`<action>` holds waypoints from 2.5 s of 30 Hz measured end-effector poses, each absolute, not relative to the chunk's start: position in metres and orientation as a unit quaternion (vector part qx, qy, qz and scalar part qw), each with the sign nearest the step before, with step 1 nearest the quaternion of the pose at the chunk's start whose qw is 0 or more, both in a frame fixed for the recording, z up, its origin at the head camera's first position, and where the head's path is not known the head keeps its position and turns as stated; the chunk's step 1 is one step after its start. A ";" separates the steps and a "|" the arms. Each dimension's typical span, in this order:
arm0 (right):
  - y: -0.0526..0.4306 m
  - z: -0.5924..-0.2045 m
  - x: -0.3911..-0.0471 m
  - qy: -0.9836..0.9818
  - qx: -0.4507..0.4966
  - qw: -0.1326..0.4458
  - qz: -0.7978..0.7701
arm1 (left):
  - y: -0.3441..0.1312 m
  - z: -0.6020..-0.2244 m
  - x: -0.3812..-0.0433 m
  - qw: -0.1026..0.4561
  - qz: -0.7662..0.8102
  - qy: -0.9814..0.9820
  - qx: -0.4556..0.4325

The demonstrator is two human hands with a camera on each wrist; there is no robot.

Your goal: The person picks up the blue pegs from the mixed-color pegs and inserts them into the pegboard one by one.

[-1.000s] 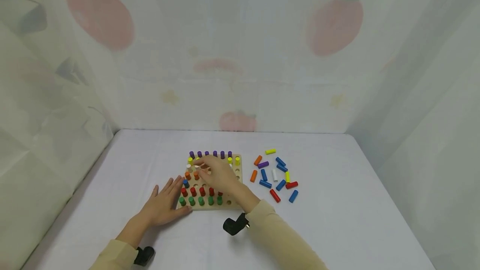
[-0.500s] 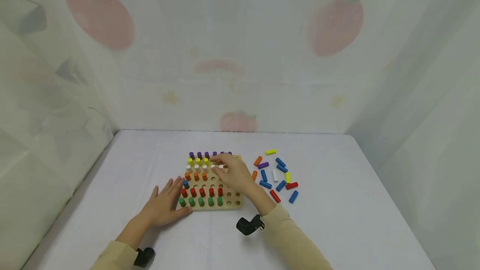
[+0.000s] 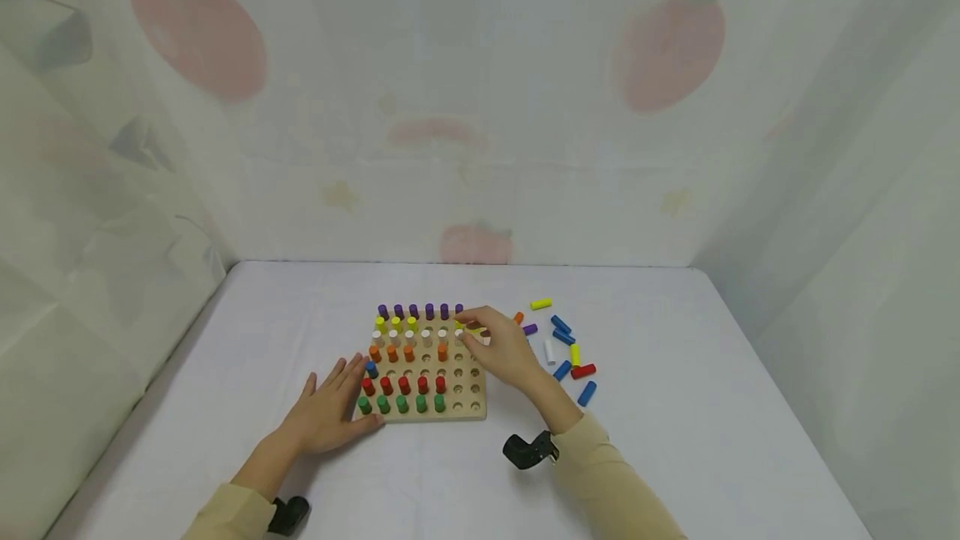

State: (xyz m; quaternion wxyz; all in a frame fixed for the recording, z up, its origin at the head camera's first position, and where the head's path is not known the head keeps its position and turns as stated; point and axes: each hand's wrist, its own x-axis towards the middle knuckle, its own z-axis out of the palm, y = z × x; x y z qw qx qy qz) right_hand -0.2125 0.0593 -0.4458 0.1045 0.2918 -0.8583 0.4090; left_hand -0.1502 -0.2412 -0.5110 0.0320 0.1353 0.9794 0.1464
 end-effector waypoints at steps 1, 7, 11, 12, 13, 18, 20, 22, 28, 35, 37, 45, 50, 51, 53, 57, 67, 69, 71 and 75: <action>0.062 -0.447 -0.213 -0.858 0.290 0.105 0.410 | -0.241 -0.511 -0.150 0.032 0.146 0.979 0.135; 0.081 -0.456 -0.216 -0.868 0.274 0.109 0.400 | -0.241 -0.510 -0.150 0.034 0.145 0.980 0.134; 0.093 -0.461 -0.217 -0.871 0.263 0.113 0.400 | -0.242 -0.511 -0.150 0.034 0.145 0.980 0.133; 0.096 -0.462 -0.218 -0.870 0.261 0.115 0.402 | -0.242 -0.511 -0.150 0.034 0.145 0.980 0.134; 0.099 -0.462 -0.218 -0.870 0.258 0.116 0.403 | -0.242 -0.511 -0.150 0.034 0.147 0.979 0.134; 0.111 -0.467 -0.221 -0.879 0.234 0.105 0.403 | -0.241 -0.510 -0.151 0.034 0.148 0.979 0.134; 0.115 -0.469 -0.222 -0.878 0.229 0.099 0.408 | -0.241 -0.510 -0.151 0.035 0.147 0.980 0.133; 0.118 -0.470 -0.222 -0.875 0.229 0.100 0.414 | -0.242 -0.510 -0.151 0.036 0.145 0.980 0.132; 0.127 -0.476 -0.223 -0.881 0.210 0.103 0.411 | -0.242 -0.511 -0.151 0.032 0.145 0.980 0.134; 0.138 -0.485 -0.221 -0.889 0.181 0.092 0.411 | -0.241 -0.511 -0.151 0.027 0.143 0.980 0.137; 0.140 -0.486 -0.220 -0.890 0.177 0.092 0.411 | -0.241 -0.511 -0.151 0.027 0.143 0.980 0.136; 0.147 -0.495 -0.216 -0.893 0.182 0.094 0.402 | -0.241 -0.511 -0.151 0.030 0.145 0.980 0.134; 0.151 -0.498 -0.211 -0.900 0.181 0.096 0.383 | -0.242 -0.512 -0.152 0.031 0.142 0.980 0.134; 0.151 -0.499 -0.210 -0.902 0.180 0.094 0.381 | -0.242 -0.512 -0.152 0.031 0.141 0.980 0.134; 0.151 -0.499 -0.209 -0.907 0.177 0.090 0.372 | -0.242 -0.512 -0.151 0.031 0.142 0.980 0.134; 0.151 -0.500 -0.207 -0.917 0.173 0.081 0.350 | -0.242 -0.512 -0.151 0.031 0.145 0.980 0.134; 0.151 -0.503 -0.205 -0.936 0.170 0.059 0.303 | -0.241 -0.510 -0.150 0.033 0.146 0.980 0.132; 0.151 -0.503 -0.205 -0.937 0.171 0.057 0.298 | -0.241 -0.511 -0.151 0.033 0.145 0.980 0.132; 0.150 -0.503 -0.205 -0.940 0.172 0.051 0.289 | -0.241 -0.511 -0.151 0.033 0.144 0.980 0.132; 0.149 -0.504 -0.205 -0.944 0.174 0.045 0.276 | -0.241 -0.511 -0.151 0.033 0.144 0.980 0.133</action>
